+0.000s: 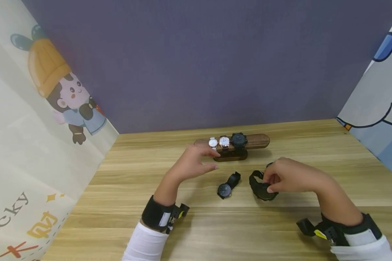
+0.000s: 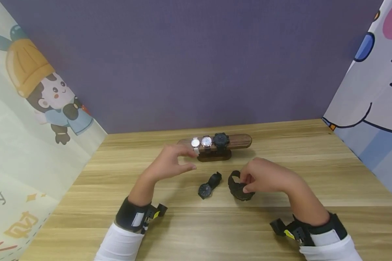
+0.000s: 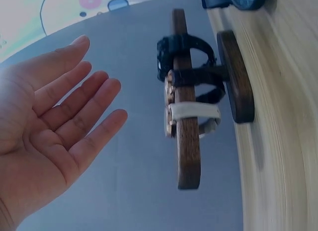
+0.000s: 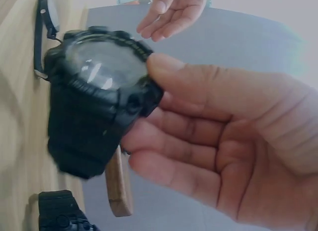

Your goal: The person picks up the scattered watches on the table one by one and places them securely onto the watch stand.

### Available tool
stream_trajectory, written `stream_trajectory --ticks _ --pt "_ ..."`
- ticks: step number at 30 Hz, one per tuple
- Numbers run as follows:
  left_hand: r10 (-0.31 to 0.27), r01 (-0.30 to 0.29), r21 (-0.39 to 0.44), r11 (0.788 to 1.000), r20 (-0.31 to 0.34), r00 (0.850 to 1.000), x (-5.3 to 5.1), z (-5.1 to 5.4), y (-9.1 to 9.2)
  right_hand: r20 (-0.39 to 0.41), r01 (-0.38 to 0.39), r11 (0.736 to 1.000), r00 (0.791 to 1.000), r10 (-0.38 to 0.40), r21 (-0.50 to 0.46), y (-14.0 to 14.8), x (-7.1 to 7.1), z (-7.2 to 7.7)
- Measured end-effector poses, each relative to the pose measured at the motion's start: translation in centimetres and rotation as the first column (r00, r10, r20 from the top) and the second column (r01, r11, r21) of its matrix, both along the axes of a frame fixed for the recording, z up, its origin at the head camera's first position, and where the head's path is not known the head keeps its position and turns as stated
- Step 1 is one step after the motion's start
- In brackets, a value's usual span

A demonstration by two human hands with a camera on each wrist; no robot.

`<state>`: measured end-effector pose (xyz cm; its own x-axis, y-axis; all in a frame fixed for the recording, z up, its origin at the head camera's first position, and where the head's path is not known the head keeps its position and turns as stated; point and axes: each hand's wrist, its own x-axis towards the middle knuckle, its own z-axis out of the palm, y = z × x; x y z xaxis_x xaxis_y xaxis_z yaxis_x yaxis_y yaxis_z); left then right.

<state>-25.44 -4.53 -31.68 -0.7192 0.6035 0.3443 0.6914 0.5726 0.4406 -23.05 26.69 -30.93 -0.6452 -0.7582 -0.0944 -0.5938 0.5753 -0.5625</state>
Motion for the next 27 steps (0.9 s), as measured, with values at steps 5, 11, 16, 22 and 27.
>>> stream_trajectory --ticks 5,11,16,22,27 --pt "-0.054 0.053 -0.045 0.998 -0.023 0.998 0.8 0.0 1.1 -0.060 -0.017 0.998 0.998 0.014 -0.060 0.0 0.3 0.7" --pt "-0.159 0.156 -0.050 0.986 -0.062 0.985 1.7 -0.1 2.7 -0.108 -0.059 0.989 0.993 0.045 -0.132 -0.2 0.7 1.1" --pt "-0.200 0.191 -0.112 0.975 -0.076 0.977 2.6 0.2 3.8 -0.147 -0.109 0.974 0.986 0.080 -0.201 -0.3 1.0 1.1" --pt "-0.233 0.218 -0.140 0.966 -0.109 0.966 3.1 0.2 4.3 -0.198 -0.179 0.946 0.972 0.128 -0.271 -0.6 1.2 1.0" --pt "-0.244 0.232 -0.093 0.968 -0.151 0.958 3.1 0.1 4.2 -0.198 -0.192 0.935 0.971 0.136 -0.297 -0.9 1.3 1.0"
